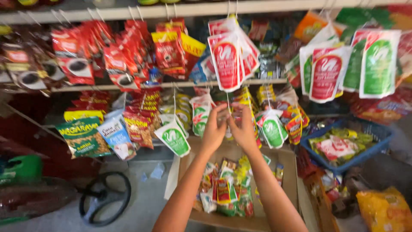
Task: Organizing and restocking various condiment and food sachets on store shelves.
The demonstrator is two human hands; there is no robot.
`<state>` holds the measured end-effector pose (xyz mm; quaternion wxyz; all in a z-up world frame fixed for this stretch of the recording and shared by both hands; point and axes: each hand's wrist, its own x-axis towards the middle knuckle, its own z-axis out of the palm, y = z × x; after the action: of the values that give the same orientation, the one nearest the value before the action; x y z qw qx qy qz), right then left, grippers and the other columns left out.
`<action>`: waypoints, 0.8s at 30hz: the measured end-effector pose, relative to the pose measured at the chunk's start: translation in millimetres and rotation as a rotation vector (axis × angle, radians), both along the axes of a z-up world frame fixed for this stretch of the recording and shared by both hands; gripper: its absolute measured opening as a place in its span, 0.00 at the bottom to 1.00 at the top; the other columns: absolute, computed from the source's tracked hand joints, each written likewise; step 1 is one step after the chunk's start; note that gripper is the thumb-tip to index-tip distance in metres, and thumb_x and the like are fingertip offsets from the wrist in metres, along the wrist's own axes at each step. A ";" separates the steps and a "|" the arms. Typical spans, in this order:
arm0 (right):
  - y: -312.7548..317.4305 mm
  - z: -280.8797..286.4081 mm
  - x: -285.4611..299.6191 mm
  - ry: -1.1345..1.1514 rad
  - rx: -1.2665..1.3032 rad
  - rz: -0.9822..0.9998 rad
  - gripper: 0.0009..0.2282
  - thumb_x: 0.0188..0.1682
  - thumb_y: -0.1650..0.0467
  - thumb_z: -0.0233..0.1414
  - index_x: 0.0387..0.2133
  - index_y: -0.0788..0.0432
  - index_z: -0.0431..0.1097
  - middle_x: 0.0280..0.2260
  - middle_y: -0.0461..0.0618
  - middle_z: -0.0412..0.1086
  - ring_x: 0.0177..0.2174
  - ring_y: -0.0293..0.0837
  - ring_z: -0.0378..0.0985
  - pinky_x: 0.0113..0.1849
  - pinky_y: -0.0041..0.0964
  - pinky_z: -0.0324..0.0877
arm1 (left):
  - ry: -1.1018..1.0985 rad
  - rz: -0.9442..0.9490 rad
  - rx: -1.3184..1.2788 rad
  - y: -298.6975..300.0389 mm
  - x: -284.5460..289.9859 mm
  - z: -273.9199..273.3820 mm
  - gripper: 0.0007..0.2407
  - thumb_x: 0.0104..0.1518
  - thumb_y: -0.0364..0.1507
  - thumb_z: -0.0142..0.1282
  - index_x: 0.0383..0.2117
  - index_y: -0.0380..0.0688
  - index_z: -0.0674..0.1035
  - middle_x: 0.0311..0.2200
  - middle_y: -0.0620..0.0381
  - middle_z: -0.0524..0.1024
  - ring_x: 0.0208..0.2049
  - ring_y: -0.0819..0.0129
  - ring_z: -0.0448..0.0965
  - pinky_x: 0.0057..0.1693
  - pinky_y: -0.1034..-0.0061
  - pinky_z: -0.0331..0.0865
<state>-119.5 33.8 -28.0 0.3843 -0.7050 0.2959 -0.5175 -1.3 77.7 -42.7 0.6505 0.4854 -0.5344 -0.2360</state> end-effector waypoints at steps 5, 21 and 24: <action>-55.9 37.8 30.1 -0.102 -0.180 -0.121 0.21 0.50 0.76 0.57 0.56 0.64 0.58 0.51 0.55 0.63 0.47 0.46 0.70 0.43 0.34 0.73 | -0.001 0.139 -0.180 -68.1 25.0 20.5 0.24 0.62 0.25 0.55 0.65 0.41 0.61 0.59 0.50 0.68 0.58 0.59 0.72 0.60 0.68 0.68; -22.4 83.5 3.8 -0.052 0.019 -0.036 0.11 0.58 0.66 0.46 0.47 0.63 0.62 0.38 0.53 0.73 0.37 0.40 0.75 0.41 0.36 0.71 | 0.130 -0.053 -0.085 -38.8 12.4 71.1 0.15 0.66 0.37 0.52 0.49 0.39 0.71 0.42 0.53 0.79 0.42 0.73 0.78 0.49 0.74 0.72; -10.4 88.5 -0.2 -0.086 -0.002 0.002 0.11 0.60 0.66 0.46 0.45 0.63 0.62 0.38 0.53 0.72 0.37 0.39 0.73 0.40 0.36 0.71 | 0.231 -0.095 -0.003 -12.0 2.3 94.3 0.14 0.65 0.36 0.52 0.49 0.41 0.69 0.42 0.55 0.78 0.39 0.76 0.78 0.45 0.78 0.73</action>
<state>-119.7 23.4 60.5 0.3966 -0.6826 0.2779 -0.5473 0.9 65.7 51.6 0.6966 0.4280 -0.4785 -0.3203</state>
